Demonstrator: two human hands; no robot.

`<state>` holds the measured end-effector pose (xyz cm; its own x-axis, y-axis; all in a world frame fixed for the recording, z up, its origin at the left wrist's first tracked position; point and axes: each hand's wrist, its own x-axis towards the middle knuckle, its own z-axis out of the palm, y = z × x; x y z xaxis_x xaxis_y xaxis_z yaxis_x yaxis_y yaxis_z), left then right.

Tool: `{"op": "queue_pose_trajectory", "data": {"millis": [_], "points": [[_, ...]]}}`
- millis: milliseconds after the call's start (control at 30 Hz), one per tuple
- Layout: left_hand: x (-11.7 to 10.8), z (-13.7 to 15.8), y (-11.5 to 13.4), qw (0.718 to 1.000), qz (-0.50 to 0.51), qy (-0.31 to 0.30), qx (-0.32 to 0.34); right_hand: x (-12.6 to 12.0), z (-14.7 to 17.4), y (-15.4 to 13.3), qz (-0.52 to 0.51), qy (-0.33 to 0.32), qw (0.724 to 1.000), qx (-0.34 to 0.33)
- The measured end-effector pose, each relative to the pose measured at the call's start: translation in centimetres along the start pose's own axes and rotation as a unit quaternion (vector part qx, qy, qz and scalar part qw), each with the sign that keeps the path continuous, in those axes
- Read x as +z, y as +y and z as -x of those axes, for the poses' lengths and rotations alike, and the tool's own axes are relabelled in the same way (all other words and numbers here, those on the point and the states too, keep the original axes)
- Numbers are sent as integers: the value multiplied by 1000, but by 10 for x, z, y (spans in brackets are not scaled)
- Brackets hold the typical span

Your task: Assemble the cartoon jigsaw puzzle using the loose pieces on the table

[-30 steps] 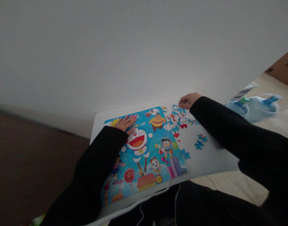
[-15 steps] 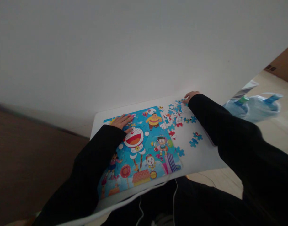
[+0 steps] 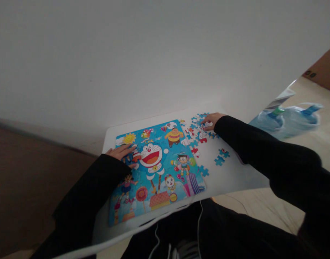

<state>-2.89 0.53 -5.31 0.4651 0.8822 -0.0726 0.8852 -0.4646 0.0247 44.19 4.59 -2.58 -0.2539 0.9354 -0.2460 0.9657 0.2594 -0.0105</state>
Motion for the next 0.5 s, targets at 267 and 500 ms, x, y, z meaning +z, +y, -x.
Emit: {"op": "queue_pose_trajectory", "data": {"millis": [267,500], "points": [[3,0,5,1000,-1,23,-3,-4,3,-5,32,-5,999,41],[16,0,0,991,58,117,32,1,31,17,-67,24,996,45]]}}
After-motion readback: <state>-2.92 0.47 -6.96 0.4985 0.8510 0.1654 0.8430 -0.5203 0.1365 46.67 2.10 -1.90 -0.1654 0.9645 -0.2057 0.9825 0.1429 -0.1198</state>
